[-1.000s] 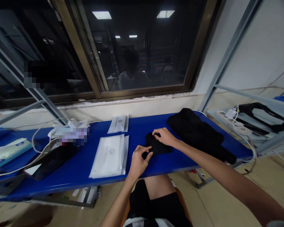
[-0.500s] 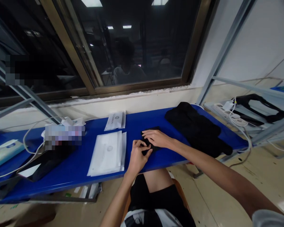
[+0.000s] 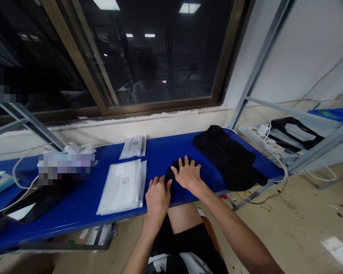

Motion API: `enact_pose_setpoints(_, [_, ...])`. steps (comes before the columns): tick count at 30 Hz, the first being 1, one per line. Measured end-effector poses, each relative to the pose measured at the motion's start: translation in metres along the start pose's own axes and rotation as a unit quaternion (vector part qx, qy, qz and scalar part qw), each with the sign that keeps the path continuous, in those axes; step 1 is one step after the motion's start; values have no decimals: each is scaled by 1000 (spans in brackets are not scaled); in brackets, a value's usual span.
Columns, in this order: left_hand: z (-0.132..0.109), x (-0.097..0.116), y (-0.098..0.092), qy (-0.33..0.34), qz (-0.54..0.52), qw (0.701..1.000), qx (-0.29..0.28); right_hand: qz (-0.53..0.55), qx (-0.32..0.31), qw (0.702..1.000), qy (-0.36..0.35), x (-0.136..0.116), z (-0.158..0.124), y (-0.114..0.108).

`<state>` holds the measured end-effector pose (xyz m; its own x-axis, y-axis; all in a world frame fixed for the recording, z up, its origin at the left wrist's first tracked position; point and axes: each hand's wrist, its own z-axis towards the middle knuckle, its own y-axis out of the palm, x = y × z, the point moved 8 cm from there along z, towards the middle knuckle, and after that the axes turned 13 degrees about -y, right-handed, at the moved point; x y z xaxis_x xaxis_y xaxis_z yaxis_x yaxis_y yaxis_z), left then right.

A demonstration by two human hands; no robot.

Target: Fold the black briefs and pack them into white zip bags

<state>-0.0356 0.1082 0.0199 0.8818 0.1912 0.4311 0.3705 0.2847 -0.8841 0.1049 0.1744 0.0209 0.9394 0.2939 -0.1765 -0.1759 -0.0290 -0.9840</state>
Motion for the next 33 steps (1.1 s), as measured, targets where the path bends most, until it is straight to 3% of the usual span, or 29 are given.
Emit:
enact_pose_setpoints(2, [0, -5, 0, -15, -14, 999, -41, -8, -26, 1000, -1, 7, 5, -11])
enact_pose_setpoints(8, [-5, 0, 2, -4, -146, 986, -79, 11, -52, 984, -172, 29, 12, -29])
enact_pose_setpoints(16, [10, 5, 15, -43, -238, 963, -114, 78, -50, 985, -145, 33, -14, -20])
enact_pose_setpoints(21, [9, 4, 7, -26, -393, 911, -126, 215, -28, 964, -152, 38, -14, -21])
enact_pose_setpoints(23, [10, 4, 1, -30, -451, 882, -134, 351, -32, 925, -138, 43, -18, -21])
enact_pose_setpoints(26, [11, 7, -11, -33, -525, 833, -174, 542, -94, 823, -144, 39, -28, -23])
enact_pose_setpoints(30, [9, 15, -23, -58, -588, 768, -247, 651, -132, 720, -204, 22, -39, -47])
enact_pose_setpoints(33, [5, 28, -31, -55, -609, 736, -290, 758, -115, 620, -166, 3, -39, -45])
